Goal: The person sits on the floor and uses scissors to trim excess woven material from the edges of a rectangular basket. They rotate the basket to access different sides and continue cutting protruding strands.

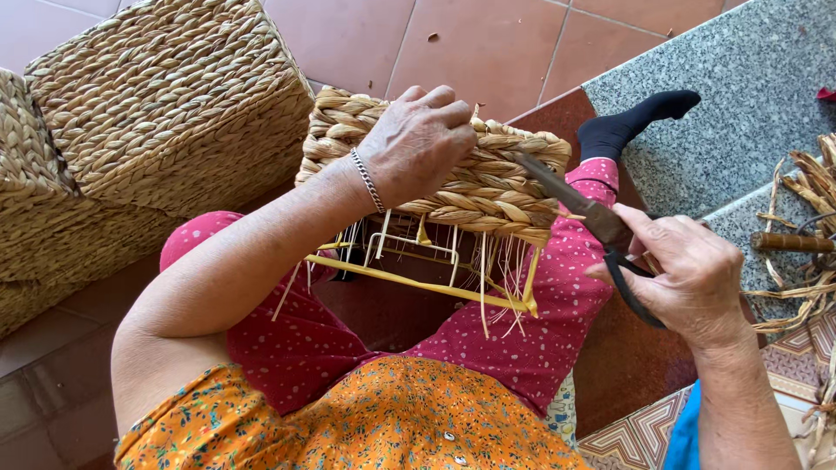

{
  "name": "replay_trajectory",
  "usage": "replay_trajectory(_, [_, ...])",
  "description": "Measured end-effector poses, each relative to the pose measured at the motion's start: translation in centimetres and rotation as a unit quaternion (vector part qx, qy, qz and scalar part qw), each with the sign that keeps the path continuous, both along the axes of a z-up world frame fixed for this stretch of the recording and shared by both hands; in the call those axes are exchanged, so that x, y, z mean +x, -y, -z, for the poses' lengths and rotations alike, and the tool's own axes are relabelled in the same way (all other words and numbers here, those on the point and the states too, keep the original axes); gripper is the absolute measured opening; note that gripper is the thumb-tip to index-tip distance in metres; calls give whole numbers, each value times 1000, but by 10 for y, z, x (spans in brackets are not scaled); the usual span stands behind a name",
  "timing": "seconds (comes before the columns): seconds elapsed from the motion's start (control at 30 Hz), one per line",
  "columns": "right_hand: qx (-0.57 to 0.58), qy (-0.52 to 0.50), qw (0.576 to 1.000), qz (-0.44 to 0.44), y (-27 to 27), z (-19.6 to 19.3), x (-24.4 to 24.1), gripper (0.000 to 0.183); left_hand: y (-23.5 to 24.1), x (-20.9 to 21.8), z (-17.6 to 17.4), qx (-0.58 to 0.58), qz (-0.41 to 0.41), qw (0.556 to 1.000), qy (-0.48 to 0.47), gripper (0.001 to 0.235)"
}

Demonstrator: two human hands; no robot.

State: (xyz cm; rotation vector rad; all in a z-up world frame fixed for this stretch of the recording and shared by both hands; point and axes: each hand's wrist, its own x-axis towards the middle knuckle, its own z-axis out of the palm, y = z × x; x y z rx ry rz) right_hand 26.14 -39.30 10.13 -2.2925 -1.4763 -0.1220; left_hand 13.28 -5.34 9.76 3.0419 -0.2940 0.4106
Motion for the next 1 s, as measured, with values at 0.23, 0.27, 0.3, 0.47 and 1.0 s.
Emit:
replay_trajectory(0.23, [-5, 57, 998, -41, -13, -11, 7, 66, 4, 2, 0, -42, -25, 999, 18, 15])
replay_trajectory(0.27, [0, 57, 997, -45, -12, -12, 8, 65, 5, 2, 0, -47, -30, 998, 17, 14])
replay_trajectory(0.3, [4, 57, 997, -50, -12, -13, 8, 64, 4, 1, 0, -52, -34, 998, 17, 14])
replay_trajectory(0.47, [-5, 47, 998, -44, -10, -16, 6, 65, 4, 0, 0, -63, -50, 996, 39, 13])
replay_trajectory(1.0, [-42, 181, 977, -100, -17, 18, 22, 62, 5, 4, 10, -80, -60, 995, 1, 6])
